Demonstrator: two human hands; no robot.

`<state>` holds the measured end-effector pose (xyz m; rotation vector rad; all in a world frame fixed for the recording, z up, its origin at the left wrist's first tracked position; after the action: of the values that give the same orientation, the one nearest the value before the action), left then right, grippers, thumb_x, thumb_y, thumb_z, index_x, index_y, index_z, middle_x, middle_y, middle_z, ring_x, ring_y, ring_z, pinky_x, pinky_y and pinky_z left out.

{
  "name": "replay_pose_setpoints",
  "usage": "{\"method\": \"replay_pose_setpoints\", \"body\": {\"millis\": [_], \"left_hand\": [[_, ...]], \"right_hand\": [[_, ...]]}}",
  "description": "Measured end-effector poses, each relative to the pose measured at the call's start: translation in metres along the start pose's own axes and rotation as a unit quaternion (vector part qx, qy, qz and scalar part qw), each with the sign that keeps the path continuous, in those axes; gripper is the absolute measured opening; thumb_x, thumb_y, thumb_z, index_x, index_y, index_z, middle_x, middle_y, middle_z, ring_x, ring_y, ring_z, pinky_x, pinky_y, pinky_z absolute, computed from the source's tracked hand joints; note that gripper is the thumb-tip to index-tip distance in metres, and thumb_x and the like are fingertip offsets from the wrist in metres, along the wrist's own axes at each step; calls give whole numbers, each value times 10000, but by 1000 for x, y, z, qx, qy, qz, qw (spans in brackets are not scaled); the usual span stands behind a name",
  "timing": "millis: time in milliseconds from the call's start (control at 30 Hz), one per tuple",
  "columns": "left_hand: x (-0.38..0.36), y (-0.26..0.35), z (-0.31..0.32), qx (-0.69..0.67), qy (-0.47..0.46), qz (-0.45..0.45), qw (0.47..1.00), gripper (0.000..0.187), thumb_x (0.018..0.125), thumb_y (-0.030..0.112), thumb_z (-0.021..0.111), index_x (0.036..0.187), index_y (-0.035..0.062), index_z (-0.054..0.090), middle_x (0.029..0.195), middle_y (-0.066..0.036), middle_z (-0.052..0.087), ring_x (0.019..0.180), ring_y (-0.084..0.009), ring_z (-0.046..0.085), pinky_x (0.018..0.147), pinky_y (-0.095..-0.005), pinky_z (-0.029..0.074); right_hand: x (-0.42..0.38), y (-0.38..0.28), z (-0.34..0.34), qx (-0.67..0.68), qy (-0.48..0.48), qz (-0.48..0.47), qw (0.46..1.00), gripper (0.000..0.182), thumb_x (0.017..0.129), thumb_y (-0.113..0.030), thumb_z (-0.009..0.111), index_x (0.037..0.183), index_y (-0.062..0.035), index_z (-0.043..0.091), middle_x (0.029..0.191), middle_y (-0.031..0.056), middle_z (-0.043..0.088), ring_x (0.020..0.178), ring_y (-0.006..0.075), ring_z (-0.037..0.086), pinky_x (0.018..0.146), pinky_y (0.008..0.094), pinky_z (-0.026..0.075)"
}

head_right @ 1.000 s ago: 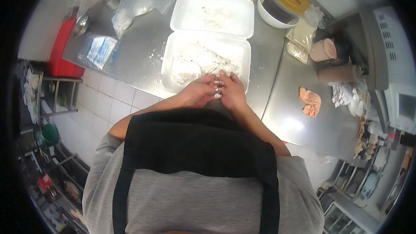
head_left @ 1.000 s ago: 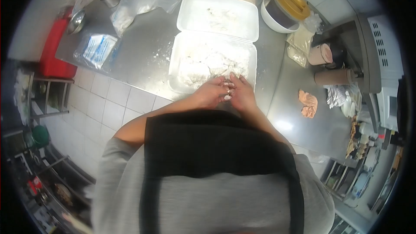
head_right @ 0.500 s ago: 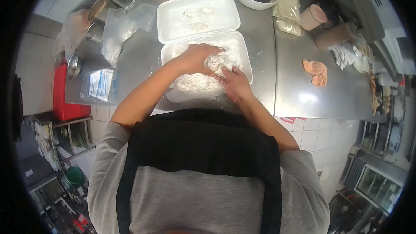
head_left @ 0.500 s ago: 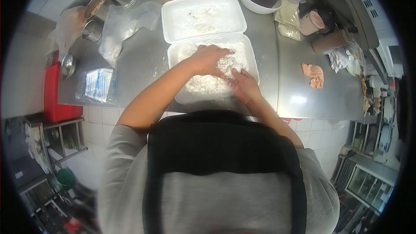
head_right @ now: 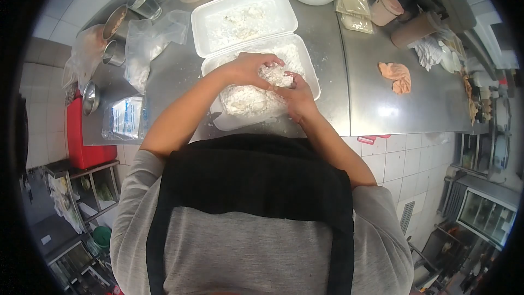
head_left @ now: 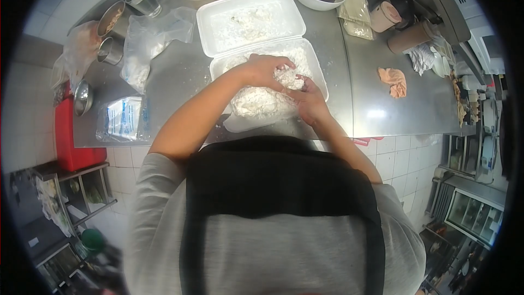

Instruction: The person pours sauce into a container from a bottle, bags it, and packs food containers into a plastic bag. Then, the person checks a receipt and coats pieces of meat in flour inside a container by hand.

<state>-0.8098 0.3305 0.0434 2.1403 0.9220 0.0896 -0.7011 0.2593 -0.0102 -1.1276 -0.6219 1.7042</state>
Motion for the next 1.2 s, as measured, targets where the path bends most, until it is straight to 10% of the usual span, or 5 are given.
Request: {"method": "replay_pose_setpoints", "body": {"millis": [800, 1200], "left_hand": [[4, -9, 0, -31, 1, 13, 999, 563, 645, 342, 763, 1137, 160, 557, 1057, -112, 611, 985, -259, 579, 842, -348, 441], [3, -8, -1, -56, 18, 12, 998, 546, 649, 277, 762, 1143, 154, 564, 1057, -102, 618, 993, -265, 580, 858, -358, 433]], "right_hand": [[5, -11, 2, -162, -35, -24, 986, 472, 722, 92, 666, 1144, 9, 472, 879, 97, 598, 791, 158, 608, 700, 268, 505], [5, -37, -12, -86, -35, 51, 994, 354, 786, 81, 559, 1126, 24, 476, 997, 173, 577, 872, 252, 617, 749, 345, 537]]}}
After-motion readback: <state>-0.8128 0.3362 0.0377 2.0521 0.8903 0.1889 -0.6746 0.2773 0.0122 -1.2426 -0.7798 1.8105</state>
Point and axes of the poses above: each hand's wrist, its own x-axis towards the middle knuckle, its own z-axis out of the palm, y = z × x, the point moved 8 cm from there along x, towards the middle knuckle
